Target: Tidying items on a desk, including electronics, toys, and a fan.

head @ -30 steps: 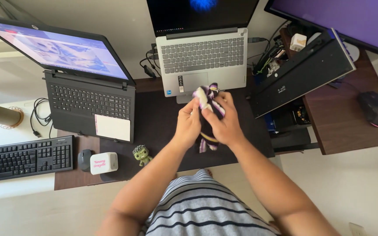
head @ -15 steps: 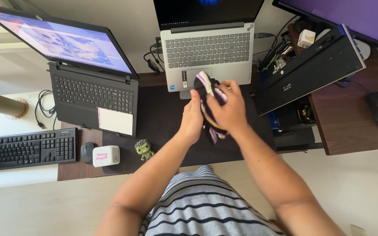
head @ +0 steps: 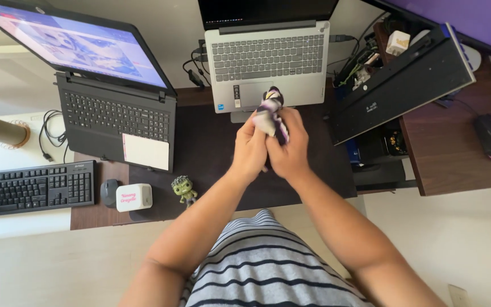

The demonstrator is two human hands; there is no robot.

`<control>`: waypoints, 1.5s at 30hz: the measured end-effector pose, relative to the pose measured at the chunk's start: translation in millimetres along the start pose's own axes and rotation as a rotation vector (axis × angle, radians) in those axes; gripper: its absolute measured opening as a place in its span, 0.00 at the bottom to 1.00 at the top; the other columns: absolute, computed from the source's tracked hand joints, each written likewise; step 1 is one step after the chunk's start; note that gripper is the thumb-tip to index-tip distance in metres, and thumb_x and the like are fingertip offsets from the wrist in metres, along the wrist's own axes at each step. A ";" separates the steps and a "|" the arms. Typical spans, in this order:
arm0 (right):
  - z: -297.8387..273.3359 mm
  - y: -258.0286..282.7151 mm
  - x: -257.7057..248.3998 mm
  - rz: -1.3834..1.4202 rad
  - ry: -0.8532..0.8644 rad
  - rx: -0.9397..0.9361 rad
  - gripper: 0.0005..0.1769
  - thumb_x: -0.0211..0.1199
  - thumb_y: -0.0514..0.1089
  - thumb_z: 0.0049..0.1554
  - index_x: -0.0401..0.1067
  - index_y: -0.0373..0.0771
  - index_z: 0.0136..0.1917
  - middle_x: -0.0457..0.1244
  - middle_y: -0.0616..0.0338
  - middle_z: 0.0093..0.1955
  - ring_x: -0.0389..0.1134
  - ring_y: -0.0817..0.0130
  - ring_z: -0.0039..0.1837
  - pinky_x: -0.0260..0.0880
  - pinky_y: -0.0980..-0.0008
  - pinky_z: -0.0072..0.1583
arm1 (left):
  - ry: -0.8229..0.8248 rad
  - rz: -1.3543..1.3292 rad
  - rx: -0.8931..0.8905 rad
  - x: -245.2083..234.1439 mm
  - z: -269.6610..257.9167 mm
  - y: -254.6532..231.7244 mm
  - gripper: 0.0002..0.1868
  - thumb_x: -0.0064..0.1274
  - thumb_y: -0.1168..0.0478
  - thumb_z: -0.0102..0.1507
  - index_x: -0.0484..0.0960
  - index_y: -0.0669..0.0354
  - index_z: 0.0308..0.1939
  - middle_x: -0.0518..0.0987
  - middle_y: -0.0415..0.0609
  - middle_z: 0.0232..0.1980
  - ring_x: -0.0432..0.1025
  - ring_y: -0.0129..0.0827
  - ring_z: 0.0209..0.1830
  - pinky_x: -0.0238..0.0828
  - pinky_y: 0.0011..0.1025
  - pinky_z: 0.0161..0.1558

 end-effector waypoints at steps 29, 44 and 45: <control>15.4 -27.7 -17.7 -0.040 -0.006 0.148 0.18 0.60 0.48 0.65 0.73 0.31 0.59 0.69 0.44 0.51 0.71 0.56 0.51 0.72 0.62 0.54 | -0.107 0.442 0.101 7.8 0.4 -23.5 0.13 0.45 0.59 0.71 0.81 0.64 0.48 0.82 0.43 0.36 0.74 0.19 0.35 0.72 0.24 0.39; -8.9 -83.8 -18.3 1.073 -0.388 0.770 0.25 0.55 0.53 0.64 0.72 0.29 0.63 0.69 0.48 0.59 0.70 0.58 0.60 0.69 0.61 0.62 | -0.307 -0.150 -0.074 14.7 12.2 -34.5 0.17 0.43 0.53 0.74 0.80 0.63 0.47 0.80 0.45 0.40 0.72 0.26 0.36 0.72 0.31 0.39; 1.3 -51.9 -15.3 1.293 -0.406 0.804 0.29 0.56 0.58 0.57 0.73 0.34 0.62 0.71 0.51 0.58 0.73 0.60 0.59 0.71 0.63 0.61 | -0.334 -0.499 -0.032 17.5 15.9 -40.4 0.16 0.41 0.52 0.72 0.77 0.61 0.47 0.83 0.45 0.42 0.79 0.28 0.40 0.80 0.31 0.45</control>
Point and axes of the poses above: each hand's wrist, its own z-axis towards the middle knuckle, its own x-axis out of the palm, y = z × x, the point moved 5 cm from there along z, towards the middle knuckle
